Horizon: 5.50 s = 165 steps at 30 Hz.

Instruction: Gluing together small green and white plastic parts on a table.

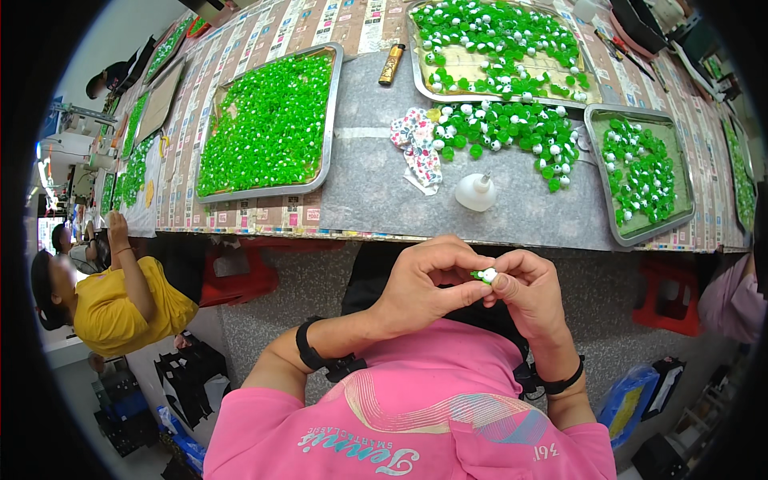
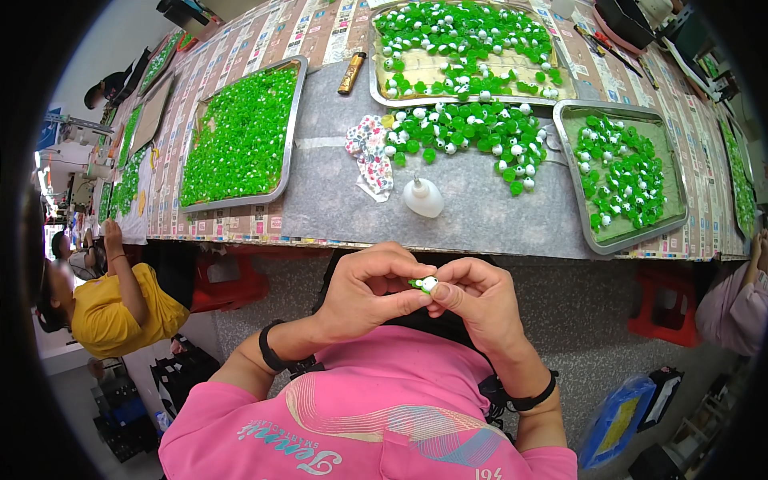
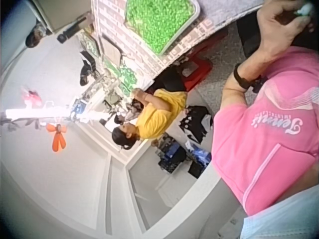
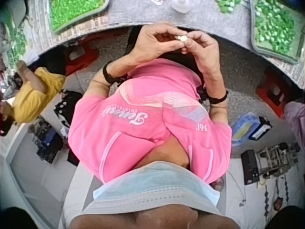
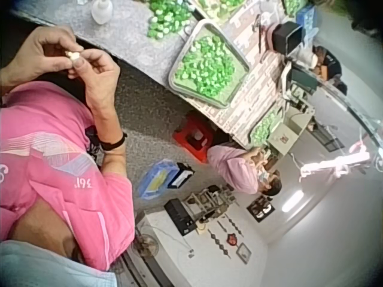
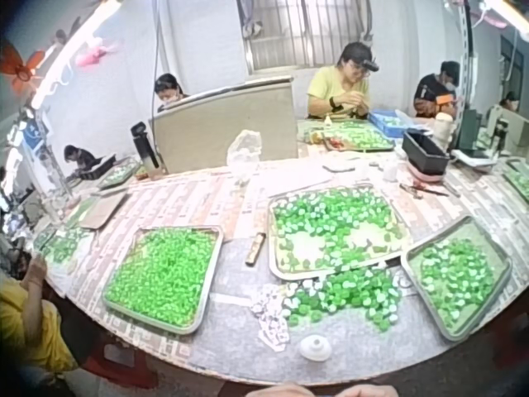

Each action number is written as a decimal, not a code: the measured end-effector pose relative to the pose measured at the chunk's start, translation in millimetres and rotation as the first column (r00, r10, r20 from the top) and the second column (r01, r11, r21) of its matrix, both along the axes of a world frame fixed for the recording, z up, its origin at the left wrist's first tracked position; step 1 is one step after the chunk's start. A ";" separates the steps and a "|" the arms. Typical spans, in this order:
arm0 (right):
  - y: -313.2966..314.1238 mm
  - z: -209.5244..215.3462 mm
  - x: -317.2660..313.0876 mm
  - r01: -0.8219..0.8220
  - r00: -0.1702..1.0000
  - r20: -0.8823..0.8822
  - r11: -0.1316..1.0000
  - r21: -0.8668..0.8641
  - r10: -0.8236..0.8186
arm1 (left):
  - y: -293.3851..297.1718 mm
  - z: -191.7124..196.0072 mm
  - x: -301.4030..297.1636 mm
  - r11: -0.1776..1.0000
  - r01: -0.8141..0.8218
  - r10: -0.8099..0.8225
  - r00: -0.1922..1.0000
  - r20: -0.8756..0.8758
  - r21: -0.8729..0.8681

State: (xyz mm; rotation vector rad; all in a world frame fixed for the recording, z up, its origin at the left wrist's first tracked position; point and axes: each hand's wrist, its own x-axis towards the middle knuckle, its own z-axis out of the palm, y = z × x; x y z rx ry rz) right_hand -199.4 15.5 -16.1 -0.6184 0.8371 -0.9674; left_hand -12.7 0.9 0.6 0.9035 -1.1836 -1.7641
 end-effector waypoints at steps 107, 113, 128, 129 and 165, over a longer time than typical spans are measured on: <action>1.9 16.2 8.3 -0.057 0.883 -0.444 0.902 -0.427 -0.155 | -0.8 -13.9 11.2 0.912 0.086 0.026 0.964 -0.265 0.402; 2.5 15.2 11.0 -0.065 0.854 -0.475 0.863 -0.501 -0.211 | 1.8 -18.8 10.2 0.946 0.068 0.023 0.962 -0.273 0.316; 2.1 7.7 10.0 -0.032 0.914 -0.379 0.906 -0.422 -0.145 | 4.6 -23.2 6.9 0.996 -0.010 0.025 0.984 -0.178 0.087; 1.7 6.1 9.7 -0.030 0.922 -0.363 0.913 -0.408 -0.132 | 4.9 -23.1 6.9 0.997 -0.010 0.024 0.984 -0.175 0.080; -0.3 15.6 12.1 -0.212 0.793 -0.587 0.831 -0.513 -0.160 | -0.2 -26.5 14.9 0.663 0.484 0.011 0.756 -0.654 0.571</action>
